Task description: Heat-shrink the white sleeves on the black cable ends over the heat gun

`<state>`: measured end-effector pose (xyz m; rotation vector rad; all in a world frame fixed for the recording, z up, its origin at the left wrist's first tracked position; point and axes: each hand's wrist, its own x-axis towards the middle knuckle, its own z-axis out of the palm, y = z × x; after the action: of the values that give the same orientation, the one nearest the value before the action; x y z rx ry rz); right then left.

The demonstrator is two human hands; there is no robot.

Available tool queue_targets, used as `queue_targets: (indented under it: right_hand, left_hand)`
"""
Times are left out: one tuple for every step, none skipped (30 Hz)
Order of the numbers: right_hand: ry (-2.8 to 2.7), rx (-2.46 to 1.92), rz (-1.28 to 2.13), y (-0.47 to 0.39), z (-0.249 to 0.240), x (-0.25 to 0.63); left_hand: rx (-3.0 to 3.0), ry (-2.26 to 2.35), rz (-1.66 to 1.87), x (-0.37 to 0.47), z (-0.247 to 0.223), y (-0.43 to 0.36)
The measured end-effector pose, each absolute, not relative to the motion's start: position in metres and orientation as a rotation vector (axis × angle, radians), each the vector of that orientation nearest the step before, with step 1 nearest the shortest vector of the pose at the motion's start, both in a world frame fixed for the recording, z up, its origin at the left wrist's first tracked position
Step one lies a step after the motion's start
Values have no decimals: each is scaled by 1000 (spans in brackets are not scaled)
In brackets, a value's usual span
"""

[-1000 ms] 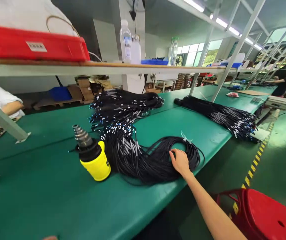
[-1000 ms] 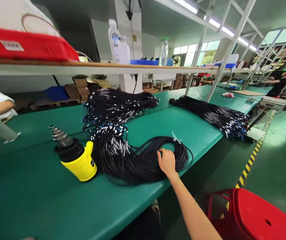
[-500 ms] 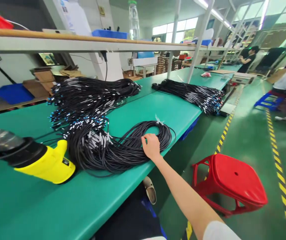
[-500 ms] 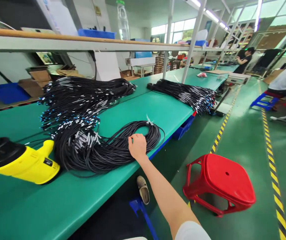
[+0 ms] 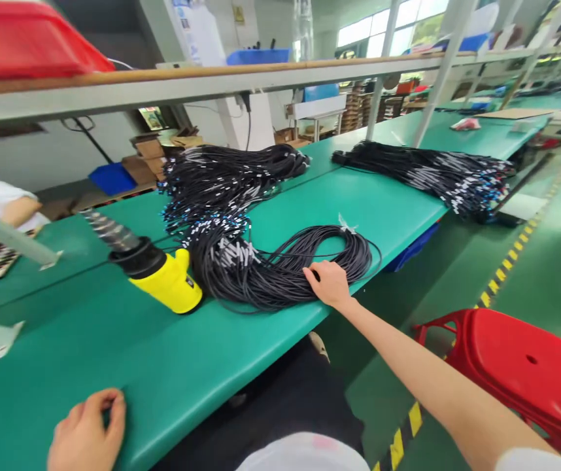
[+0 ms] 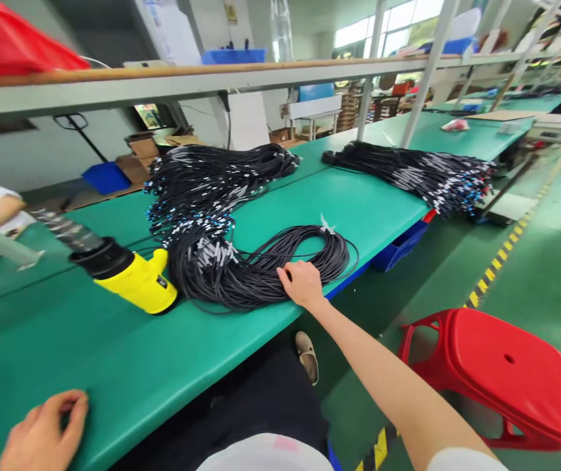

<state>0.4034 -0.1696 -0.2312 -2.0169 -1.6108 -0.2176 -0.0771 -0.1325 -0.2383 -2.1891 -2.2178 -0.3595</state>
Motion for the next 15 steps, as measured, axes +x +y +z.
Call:
queue_targets:
  right_hand:
    - [-1605, -2021, -220, -170, -232, 403]
    - [-1601, -2026, -224, -170, -232, 403]
    - [-1596, -2034, -228, -170, -232, 403]
    - [-1592, -2044, -234, -170, -233, 403]
    - [-1587, -2055, -240, -170, -233, 403]
    - [-1585, -2067, -247, -170, -233, 403]
    - [-1582, -2081, -254, -170, -233, 403]
    - [-1581, -2095, -261, -170, -233, 403]
    - [-1582, -2110, -268, -170, -234, 403]
    - [-1583, -2126, -274, -170, -234, 404]
    - [-1584, -2141, -281, -169, -235, 404]
    - [-1585, -2155, -287, -169, -236, 404]
    - [-1585, -2169, -292, -169, -237, 404]
    - [-1585, -2180, -294, -170, -238, 404]
    - [-1583, -2190, -294, -171, -238, 404]
  left_hand:
    - [-2200, -2178, -295, -77, -238, -134]
    - [-2208, -2141, -230, -76, -238, -136]
    - [-2209, -2120, -179, -75, -238, -138]
    - [-2200, -2121, -151, -73, -237, -140]
    - [-2196, -2126, -136, -72, -237, -141]
    - [-2200, -2129, -133, -72, -238, -142]
    - [-2210, -2130, -138, -73, -238, -142]
    - [-2222, -2132, -148, -73, -239, -142]
    - [-2231, -2133, -162, -74, -240, -141]
    - [-2240, -2135, -172, -74, -240, -141]
    - [-2246, -2142, -186, -74, -240, -140]
    - [-2250, -2157, -215, -73, -239, -140]
    - [-2261, -2172, -255, -71, -238, -141]
    - [-2275, -2190, -304, -69, -236, -142]
    - [-2285, -2209, -367, -67, -234, -144]
